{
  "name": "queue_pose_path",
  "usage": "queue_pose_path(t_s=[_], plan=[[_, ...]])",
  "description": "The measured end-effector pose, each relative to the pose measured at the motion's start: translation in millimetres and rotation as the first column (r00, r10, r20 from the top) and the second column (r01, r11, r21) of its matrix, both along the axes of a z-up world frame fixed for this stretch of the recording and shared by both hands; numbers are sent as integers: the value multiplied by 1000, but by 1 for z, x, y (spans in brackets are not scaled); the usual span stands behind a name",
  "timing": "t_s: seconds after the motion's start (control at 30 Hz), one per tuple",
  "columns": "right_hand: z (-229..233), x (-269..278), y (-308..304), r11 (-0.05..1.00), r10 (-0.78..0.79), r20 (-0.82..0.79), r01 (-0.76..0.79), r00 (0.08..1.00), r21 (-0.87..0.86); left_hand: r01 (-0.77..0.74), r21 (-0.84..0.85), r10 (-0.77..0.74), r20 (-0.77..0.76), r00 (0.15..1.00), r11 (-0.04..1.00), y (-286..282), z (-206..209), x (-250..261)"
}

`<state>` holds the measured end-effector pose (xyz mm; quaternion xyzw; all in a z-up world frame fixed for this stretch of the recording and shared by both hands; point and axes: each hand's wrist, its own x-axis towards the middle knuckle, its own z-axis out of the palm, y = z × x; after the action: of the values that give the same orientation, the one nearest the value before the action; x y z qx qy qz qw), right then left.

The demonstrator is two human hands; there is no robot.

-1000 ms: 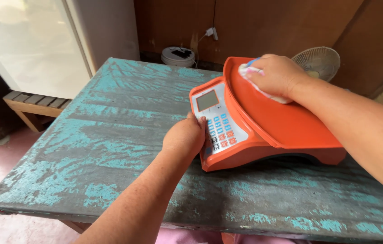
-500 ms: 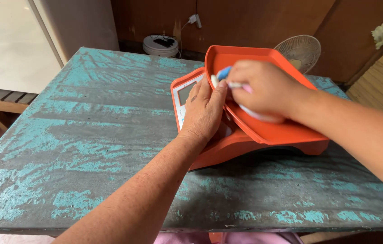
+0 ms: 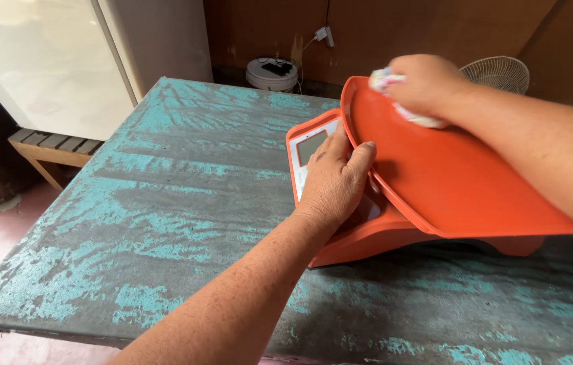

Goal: The person wipes an orange digital kitchen scale with a white cloth, cleaning the tray, keypad, and display. The scale is rotated and repositioned to access all surfaces, then placed back on the table.

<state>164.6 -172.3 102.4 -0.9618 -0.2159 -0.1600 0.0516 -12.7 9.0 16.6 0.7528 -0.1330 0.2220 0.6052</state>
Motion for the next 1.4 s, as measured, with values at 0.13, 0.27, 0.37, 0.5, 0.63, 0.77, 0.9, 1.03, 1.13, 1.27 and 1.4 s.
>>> queue_pose_path(t_s=[0.13,0.27,0.37,0.5,0.63,0.77,0.9,1.03,1.13,1.27,1.4], plan=[[12,-19,-33,954,-299,-130,301,945,-4,31,-31,-33,-66,997,999,1,4,-3],[3,-44,-43,967,-237,-122,247,964,70,3,-31,-2,20,1000,1000,0,1,-3],[-3,-62,-54,997,17,-36,-14,999,77,-18,-22,18,-15,1000,1000,-1,-1,1],[12,-64,-69,983,151,33,-153,988,103,29,-36,-33,-111,993,999,0,0,4],[45,-23,-53,719,464,-376,-93,802,688,9,-11,-10,-71,997,1000,2,-2,5],[33,24,-1,800,360,-407,-54,839,597,7,-10,-7,-66,998,1000,0,-6,10],[3,29,33,964,146,93,-163,985,211,7,-12,-6,43,999,1000,1,-10,14],[-11,-6,31,954,287,223,-299,932,24,35,-58,-37,-28,999,998,0,-11,15],[-18,-33,26,898,441,184,-429,879,-103,34,-71,-36,-29,999,997,1,-10,15],[-23,-30,27,913,408,181,-404,895,-59,25,-48,-27,-32,999,999,-1,-9,15],[-21,7,38,964,263,215,-248,940,-94,-26,0,26,17,1000,1000,-1,-11,15]])
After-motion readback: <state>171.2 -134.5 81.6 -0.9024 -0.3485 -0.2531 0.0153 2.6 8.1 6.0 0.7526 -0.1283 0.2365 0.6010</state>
